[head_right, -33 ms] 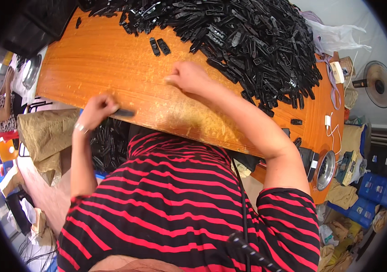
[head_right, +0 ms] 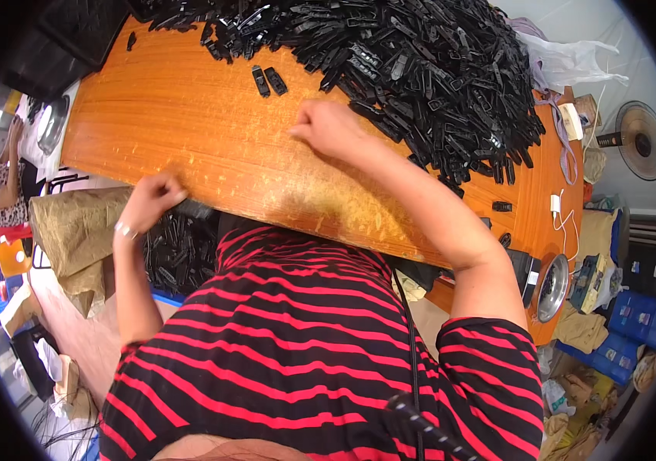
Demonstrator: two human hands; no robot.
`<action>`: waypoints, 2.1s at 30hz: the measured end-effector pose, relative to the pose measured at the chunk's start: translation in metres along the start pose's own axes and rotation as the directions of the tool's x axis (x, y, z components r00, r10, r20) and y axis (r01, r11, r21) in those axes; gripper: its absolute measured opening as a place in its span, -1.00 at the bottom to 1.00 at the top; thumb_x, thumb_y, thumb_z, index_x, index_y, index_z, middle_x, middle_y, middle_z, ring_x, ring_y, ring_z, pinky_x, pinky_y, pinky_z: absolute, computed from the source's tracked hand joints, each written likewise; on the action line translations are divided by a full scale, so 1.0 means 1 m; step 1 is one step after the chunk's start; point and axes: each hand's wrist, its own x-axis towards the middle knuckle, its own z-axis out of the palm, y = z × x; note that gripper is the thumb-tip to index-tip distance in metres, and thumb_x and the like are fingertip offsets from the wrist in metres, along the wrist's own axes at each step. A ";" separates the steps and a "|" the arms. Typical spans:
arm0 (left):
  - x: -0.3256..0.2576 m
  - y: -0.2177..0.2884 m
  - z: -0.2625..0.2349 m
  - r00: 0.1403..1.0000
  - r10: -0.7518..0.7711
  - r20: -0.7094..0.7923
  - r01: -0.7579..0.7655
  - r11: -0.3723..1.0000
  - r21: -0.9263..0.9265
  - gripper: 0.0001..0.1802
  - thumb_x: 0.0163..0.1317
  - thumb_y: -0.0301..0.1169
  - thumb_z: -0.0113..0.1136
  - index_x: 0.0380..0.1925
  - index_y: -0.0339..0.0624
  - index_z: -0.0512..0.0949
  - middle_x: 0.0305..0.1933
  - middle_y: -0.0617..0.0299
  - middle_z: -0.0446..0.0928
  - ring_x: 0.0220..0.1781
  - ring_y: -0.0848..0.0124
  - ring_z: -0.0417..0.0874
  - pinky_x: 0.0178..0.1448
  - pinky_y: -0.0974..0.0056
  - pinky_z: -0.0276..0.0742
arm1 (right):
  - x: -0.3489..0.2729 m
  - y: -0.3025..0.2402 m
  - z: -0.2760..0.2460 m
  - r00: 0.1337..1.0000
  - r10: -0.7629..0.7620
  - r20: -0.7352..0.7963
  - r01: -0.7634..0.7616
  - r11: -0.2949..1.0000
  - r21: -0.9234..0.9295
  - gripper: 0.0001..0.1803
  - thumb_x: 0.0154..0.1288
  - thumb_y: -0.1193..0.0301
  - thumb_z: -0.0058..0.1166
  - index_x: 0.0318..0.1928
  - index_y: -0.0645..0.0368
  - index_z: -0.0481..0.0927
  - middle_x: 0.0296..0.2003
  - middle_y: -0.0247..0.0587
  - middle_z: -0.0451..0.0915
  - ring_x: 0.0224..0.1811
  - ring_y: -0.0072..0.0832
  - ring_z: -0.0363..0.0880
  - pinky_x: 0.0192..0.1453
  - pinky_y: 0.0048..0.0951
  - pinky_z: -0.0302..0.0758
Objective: Assembling small plastic fasteners by manually inserting metal components into plastic housings at a workbench.
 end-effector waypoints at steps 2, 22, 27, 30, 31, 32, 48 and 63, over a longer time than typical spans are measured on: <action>-0.034 -0.011 -0.023 0.977 -0.121 -0.174 0.126 0.992 0.020 -0.92 0.14 -0.49 0.27 -0.42 -0.28 0.58 -0.46 0.36 0.52 -0.36 0.59 0.46 -0.22 0.41 0.41 | 0.002 0.020 -0.015 0.991 0.007 -0.136 -0.023 0.992 -0.121 -0.82 0.15 0.34 0.23 -0.33 0.16 0.56 -0.38 -0.13 0.59 -0.30 -0.15 0.60 -0.22 -0.22 0.52; 0.182 0.086 0.051 0.715 0.656 -0.242 -0.403 0.670 0.624 -0.70 0.02 -0.55 0.28 -0.19 -0.12 0.55 -0.12 0.14 0.48 -0.01 0.12 0.48 0.02 0.14 0.49 | 0.054 0.034 -0.018 0.918 -0.394 -0.040 0.309 0.776 -0.551 -0.85 0.10 0.48 0.07 -0.27 0.21 0.51 -0.26 -0.01 0.42 -0.34 -0.08 0.61 -0.30 -0.18 0.55; 0.167 0.084 0.052 0.739 0.626 -0.250 -0.400 0.706 0.585 -0.77 0.00 -0.52 0.30 -0.30 -0.17 0.51 -0.22 0.13 0.48 -0.09 0.11 0.49 -0.04 0.12 0.47 | 0.051 0.022 -0.024 0.958 -0.274 -0.084 0.222 0.895 -0.386 -0.72 0.12 0.38 0.21 -0.19 0.25 0.50 -0.33 -0.01 0.49 -0.36 -0.07 0.59 -0.28 -0.21 0.54; 0.151 0.079 0.055 0.788 0.547 -0.281 -0.351 0.775 0.526 -0.78 0.00 -0.51 0.31 -0.34 -0.19 0.50 -0.27 0.12 0.48 -0.13 0.10 0.50 -0.07 0.11 0.46 | 0.044 0.010 -0.019 0.947 -0.146 -0.286 0.142 0.989 -0.034 -0.75 0.21 0.42 0.17 -0.14 0.25 0.47 -0.49 -0.11 0.54 -0.53 -0.25 0.58 -0.41 -0.33 0.53; 0.147 0.077 0.055 0.780 0.547 -0.304 -0.350 0.784 0.512 -0.79 0.00 -0.51 0.31 -0.35 -0.19 0.49 -0.29 0.12 0.48 -0.14 0.10 0.50 -0.08 0.11 0.46 | 0.042 0.007 -0.015 0.981 0.040 -0.190 0.020 0.952 0.305 -0.78 0.25 0.44 0.13 -0.14 0.24 0.46 -0.56 -0.19 0.52 -0.60 -0.38 0.54 -0.49 -0.41 0.50; 0.143 0.076 0.056 0.781 0.546 -0.303 -0.351 0.785 0.511 -0.79 0.00 -0.51 0.31 -0.35 -0.19 0.49 -0.29 0.12 0.48 -0.14 0.10 0.50 -0.08 0.11 0.46 | 0.039 0.004 -0.010 0.982 0.186 -0.036 -0.129 0.794 0.594 -0.82 0.29 0.46 0.10 -0.14 0.23 0.46 -0.62 -0.27 0.50 -0.68 -0.50 0.50 -0.56 -0.49 0.46; 0.096 0.070 0.053 0.862 0.274 -0.426 -0.244 0.962 0.124 -0.80 0.07 -0.45 0.35 -0.33 -0.24 0.56 -0.33 0.15 0.57 -0.34 0.28 0.59 -0.22 0.25 0.50 | 0.020 -0.019 0.045 0.957 -0.032 -0.289 0.082 0.984 0.160 -0.82 0.16 0.44 0.20 -0.28 0.28 0.55 -0.35 -0.05 0.60 -0.34 -0.19 0.61 -0.21 -0.24 0.52; 0.102 0.090 0.063 0.993 0.072 -0.097 -0.119 0.458 -0.881 -0.66 0.24 -0.45 0.26 -0.01 -0.26 0.48 -0.27 0.25 0.59 -0.29 0.53 0.63 -0.27 0.52 0.56 | 0.014 -0.036 0.012 0.975 0.211 0.072 -0.175 0.525 0.833 -0.81 0.31 0.38 0.18 -0.24 0.27 0.56 -0.62 -0.38 0.52 -0.69 -0.71 0.43 -0.64 -0.65 0.37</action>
